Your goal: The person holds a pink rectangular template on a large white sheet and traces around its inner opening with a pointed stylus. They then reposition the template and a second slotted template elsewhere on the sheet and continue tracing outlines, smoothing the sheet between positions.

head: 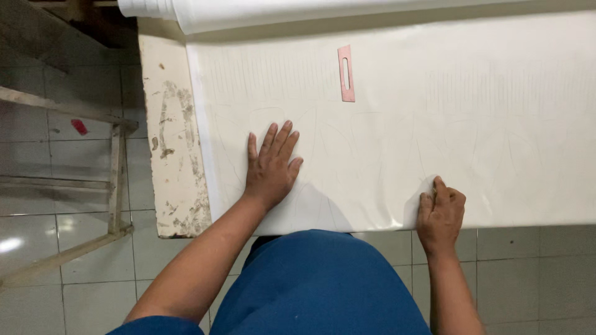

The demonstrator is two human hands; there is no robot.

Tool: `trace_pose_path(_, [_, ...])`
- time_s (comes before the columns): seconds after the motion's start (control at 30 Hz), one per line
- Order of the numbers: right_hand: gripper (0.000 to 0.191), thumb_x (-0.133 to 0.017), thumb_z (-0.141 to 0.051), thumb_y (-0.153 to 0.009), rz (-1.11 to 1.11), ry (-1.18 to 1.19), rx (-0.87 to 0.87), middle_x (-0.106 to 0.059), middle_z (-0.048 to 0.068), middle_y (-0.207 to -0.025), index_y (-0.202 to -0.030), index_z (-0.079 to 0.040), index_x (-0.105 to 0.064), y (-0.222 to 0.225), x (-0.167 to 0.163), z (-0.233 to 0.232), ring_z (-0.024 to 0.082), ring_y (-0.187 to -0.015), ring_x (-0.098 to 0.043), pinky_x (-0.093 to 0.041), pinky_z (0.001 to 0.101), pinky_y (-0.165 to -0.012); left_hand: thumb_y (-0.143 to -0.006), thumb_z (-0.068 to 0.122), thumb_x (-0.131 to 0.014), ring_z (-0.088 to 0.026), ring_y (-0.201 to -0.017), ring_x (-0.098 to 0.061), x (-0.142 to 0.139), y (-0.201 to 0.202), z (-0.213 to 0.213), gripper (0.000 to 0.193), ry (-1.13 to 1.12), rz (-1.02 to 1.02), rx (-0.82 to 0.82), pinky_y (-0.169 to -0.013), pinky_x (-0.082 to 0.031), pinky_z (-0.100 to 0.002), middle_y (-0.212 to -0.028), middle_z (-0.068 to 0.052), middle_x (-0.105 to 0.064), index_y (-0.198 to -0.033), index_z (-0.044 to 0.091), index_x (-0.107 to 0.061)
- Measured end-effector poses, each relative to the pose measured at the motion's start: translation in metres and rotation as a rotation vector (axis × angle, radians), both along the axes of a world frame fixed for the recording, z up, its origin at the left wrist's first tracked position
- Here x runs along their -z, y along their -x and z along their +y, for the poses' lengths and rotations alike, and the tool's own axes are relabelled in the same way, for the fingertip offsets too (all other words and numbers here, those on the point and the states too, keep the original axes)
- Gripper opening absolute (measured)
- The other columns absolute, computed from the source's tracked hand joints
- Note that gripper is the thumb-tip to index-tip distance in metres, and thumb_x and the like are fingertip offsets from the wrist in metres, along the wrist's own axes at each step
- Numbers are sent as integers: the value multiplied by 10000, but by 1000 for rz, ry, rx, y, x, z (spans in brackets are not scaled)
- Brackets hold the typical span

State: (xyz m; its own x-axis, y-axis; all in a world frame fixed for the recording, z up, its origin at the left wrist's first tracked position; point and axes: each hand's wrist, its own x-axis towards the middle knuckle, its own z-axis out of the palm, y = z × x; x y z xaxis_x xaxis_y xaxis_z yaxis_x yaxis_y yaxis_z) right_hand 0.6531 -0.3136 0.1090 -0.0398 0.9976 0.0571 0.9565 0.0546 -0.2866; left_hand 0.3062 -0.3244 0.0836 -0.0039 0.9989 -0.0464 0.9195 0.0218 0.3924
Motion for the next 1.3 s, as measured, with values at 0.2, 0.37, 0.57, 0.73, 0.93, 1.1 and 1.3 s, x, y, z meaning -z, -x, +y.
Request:
trace_pose_path(0.2, [552, -654, -256, -1018, 152, 228, 90, -510, 145, -1176, -1529, -89, -530, 16, -28, 43, 286, -962, -557, -500, 411, -874, -1015, 407, -511, -246, -1557, -227, -23, 43, -22, 583, -35, 92, -25, -1239, -22, -608, -1677, -24, -313, -1547, 174, -458])
trace_pose_path(0.37, [679, -725, -263, -930, 197, 383, 24, -530, 112, -1118, -1559, -148, -495, 9, -73, 161, 266, -923, -579, -509, 388, -883, -996, 416, -516, -242, -1549, -255, -66, 58, 76, 569, -13, 110, -75, -1241, -50, -599, -1657, -19, -357, -1514, 180, -495])
trace_pose_path(0.57, [820, -749, -264, -853, 134, 504, -193, -549, 140, -1154, -1582, -138, -395, -2, -73, 250, 295, -976, -614, -525, 411, -891, -976, 405, -522, -223, -1537, -277, -82, 65, 150, 558, 3, 122, -118, -1249, -79, -557, -1646, -4, -381, -1491, 191, -513])
trace_pose_path(0.73, [844, -730, -305, -882, 42, 617, -272, -538, 142, -1224, -1588, -116, -307, 17, -77, 285, 323, -963, -649, -555, 427, -848, -952, 400, -535, -209, -1537, -305, -82, 83, 176, 559, -7, 154, -163, -1267, -88, -545, -1637, 17, -404, -1482, 220, -527])
trace_pose_path(0.93, [892, -748, -310, -856, 59, 690, -276, -560, 133, -1139, -1605, -152, -290, 58, -88, 301, 300, -937, -644, -558, 407, -843, -932, 389, -543, -211, -1527, -335, -81, 121, 185, 562, -45, 169, -177, -1278, -93, -537, -1626, 13, -428, -1465, 207, -546])
trace_pose_path(1.1, [835, -736, -327, -855, 106, 619, -268, -577, 100, -1137, -1578, -183, -345, 94, -92, 300, 284, -906, -654, -564, 402, -807, -915, 358, -621, -247, -1442, -409, -79, 158, 207, 428, -68, 172, -179, -1245, -163, -519, -1464, -37, -521, -1300, 170, -626])
trace_pose_path(1.3, [729, -712, -334, -890, 24, 723, -207, -633, 75, -1114, -1539, -184, -414, 121, -103, 312, 251, -887, -684, -576, 378, -808, -947, 277, -699, -219, -1425, -432, -74, 170, 300, 389, -190, 55, -90, -1216, -206, -523, -1419, -41, -543, -1298, 129, -622])
